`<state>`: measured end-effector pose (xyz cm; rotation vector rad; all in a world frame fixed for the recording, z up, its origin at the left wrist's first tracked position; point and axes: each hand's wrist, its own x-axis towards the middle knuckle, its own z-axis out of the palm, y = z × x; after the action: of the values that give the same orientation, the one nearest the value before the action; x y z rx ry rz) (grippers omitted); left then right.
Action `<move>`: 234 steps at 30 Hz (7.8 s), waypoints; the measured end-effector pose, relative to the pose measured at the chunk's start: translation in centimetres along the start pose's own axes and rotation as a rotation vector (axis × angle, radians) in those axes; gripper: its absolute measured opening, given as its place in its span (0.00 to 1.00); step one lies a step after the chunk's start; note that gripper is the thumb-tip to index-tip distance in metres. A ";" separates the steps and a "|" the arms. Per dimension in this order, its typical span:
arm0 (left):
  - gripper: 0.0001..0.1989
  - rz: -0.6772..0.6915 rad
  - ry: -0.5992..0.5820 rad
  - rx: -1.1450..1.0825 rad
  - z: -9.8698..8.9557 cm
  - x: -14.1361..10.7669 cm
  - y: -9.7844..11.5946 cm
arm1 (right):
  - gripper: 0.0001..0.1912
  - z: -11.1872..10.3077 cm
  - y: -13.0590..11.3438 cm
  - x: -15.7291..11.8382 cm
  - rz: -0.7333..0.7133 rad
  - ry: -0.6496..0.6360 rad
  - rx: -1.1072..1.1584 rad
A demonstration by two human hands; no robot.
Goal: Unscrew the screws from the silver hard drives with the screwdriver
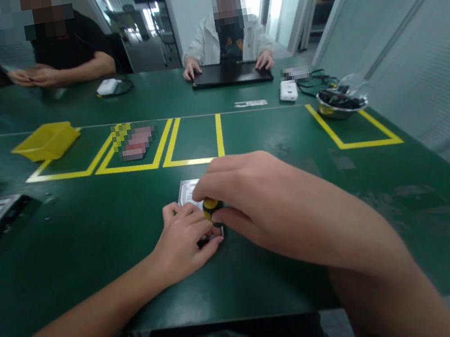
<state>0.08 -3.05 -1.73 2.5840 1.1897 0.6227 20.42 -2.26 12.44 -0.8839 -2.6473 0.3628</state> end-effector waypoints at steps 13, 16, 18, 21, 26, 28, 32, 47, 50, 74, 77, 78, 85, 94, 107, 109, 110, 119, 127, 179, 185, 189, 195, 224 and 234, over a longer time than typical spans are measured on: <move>0.06 -0.033 0.009 0.027 0.1 -0.2 0.2 | 0.06 0.1 -0.2 -0.1 0.033 -0.048 0.037; 0.06 -0.033 0.008 0.018 0.0 -0.1 0.3 | 0.07 0.3 -0.4 0.0 0.038 -0.034 -0.001; 0.06 -0.030 0.005 0.018 0.0 -0.2 0.2 | 0.05 0.4 -0.3 0.0 0.029 -0.007 -0.024; 0.06 -0.029 -0.004 0.030 0.0 -0.2 0.1 | 0.03 0.5 -0.2 -0.1 0.026 0.021 -0.056; 0.09 -0.023 -0.040 0.058 -0.4 -0.3 -0.2 | 0.05 0.3 -0.3 -0.2 0.067 0.011 -0.064; 0.10 -0.013 -0.054 0.084 -0.5 -0.2 -0.3 | 0.06 0.3 -0.3 -0.3 0.069 0.000 -0.063; 0.11 0.028 -0.084 0.146 -0.6 -0.2 -0.3 | 0.04 0.3 -0.2 -0.3 0.065 0.012 -0.075; 0.12 0.074 -0.153 0.169 -0.6 0.1 -0.7 | 0.10 -0.6 -0.3 -0.1 0.129 -0.075 -0.043; 0.12 0.073 -0.156 0.163 -0.7 0.1 -0.7 | 0.11 -0.5 -0.2 -0.2 0.120 -0.050 -0.064; 0.10 0.087 -0.163 0.118 -0.9 0.3 -0.8 | 0.07 -0.1 -0.5 -0.2 0.083 -0.053 -0.004; 0.10 0.085 -0.166 0.114 -0.8 0.2 -0.9 | 0.06 -0.3 -0.4 -0.4 0.081 -0.057 -0.009; 0.10 0.086 -0.169 0.111 -0.8 0.2 -0.9 | 0.07 -0.3 -0.4 -0.5 0.086 -0.062 -0.013; 0.10 0.090 -0.164 0.110 -0.7 0.2 -0.9 | 0.11 -0.5 -0.3 -0.5 0.057 -0.071 0.015; 0.10 0.081 -0.170 0.117 -0.8 0.2 -0.7 | 0.13 -0.6 -0.3 -0.5 0.056 -0.089 0.071; 0.10 0.086 -0.168 0.131 -0.7 0.2 -0.7 | 0.14 -0.5 -0.3 -0.4 0.017 -0.061 0.064; 0.10 0.085 -0.168 0.125 -0.7 0.2 -0.7 | 0.16 -0.6 -0.2 -0.6 0.003 -0.068 0.069; 0.10 0.085 -0.169 0.121 -0.7 0.2 -0.7 | 0.17 -0.7 -0.2 -0.7 0.003 -0.074 0.067; 0.10 0.096 -0.154 0.131 -0.6 0.1 -0.8 | 0.15 -0.7 -0.2 -0.8 0.031 -0.102 0.030; 0.10 0.094 -0.156 0.135 -0.6 0.1 -0.8 | 0.13 -0.3 -0.6 -0.6 0.065 -0.098 -0.006; 0.10 0.113 -0.124 0.172 -0.3 0.0 -0.9 | 0.09 1.9 1.0 1.0 -0.088 0.013 -0.073; 0.12 0.112 -0.140 0.173 -0.2 0.0 -1.0 | 0.06 0.6 0.9 0.3 -0.108 -0.035 0.027; 0.11 0.108 -0.153 0.167 -0.3 0.1 -1.2 | 0.13 0.0 0.7 -0.3 -0.087 -0.075 0.036; 0.11 0.101 -0.161 0.168 -0.3 0.0 -1.1 | 0.07 -0.1 0.7 -0.4 -0.021 -0.052 -0.046; 0.11 0.105 -0.154 0.160 -0.4 0.2 -0.9 | 0.05 0.2 0.6 -0.2 -0.003 -0.022 -0.122; 0.10 0.112 -0.140 0.162 -0.2 0.2 -0.9 | 0.19 1.2 0.4 0.3 0.095 -0.037 -0.370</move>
<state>-0.50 -2.33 -1.88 2.7921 1.0983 0.3728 19.92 -1.89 11.29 -1.1242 -2.7599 -0.0972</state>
